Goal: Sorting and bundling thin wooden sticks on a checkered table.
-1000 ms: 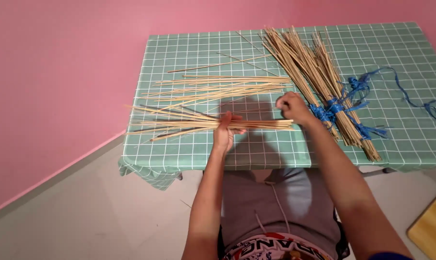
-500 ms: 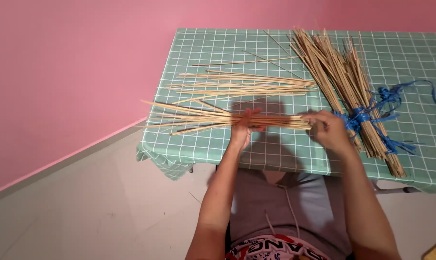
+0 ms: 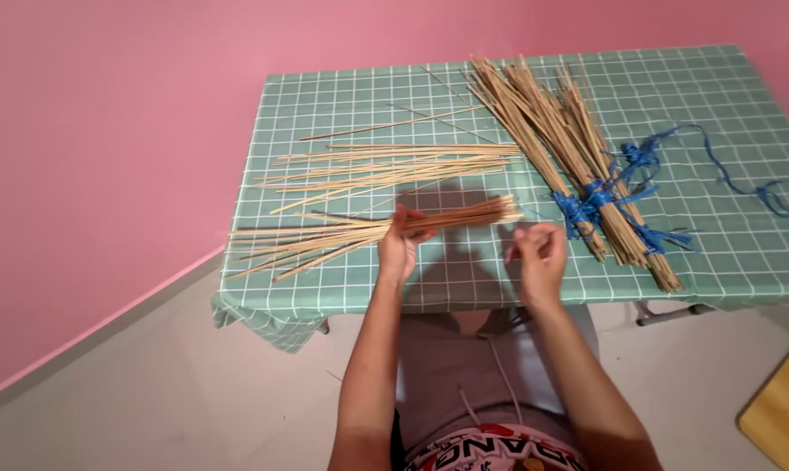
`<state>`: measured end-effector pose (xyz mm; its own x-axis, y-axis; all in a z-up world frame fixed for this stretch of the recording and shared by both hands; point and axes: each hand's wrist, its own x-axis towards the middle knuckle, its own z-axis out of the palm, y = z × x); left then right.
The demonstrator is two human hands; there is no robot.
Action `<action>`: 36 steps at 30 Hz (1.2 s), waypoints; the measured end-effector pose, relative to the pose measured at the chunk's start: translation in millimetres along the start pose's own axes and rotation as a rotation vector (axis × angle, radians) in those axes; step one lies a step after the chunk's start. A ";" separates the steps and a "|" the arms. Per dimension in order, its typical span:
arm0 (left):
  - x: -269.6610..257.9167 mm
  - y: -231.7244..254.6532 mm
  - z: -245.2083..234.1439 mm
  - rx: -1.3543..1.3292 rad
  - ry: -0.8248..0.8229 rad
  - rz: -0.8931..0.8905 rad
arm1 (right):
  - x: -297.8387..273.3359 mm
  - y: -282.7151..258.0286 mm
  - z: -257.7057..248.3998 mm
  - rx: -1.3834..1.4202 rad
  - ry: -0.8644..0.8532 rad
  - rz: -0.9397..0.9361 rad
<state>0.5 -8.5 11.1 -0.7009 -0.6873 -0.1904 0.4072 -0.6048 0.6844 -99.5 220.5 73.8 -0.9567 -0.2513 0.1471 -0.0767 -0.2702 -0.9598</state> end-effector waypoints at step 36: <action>-21.0 5.2 20.2 0.003 -0.076 -0.057 | 28.4 -36.2 77.0 1.030 0.102 0.547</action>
<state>5.5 10.9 32.9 -0.7651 -0.6196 -0.1751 0.3642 -0.6407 0.6759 -102.3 151.5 131.2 -0.8132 -0.5042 -0.2907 0.5715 -0.7863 -0.2348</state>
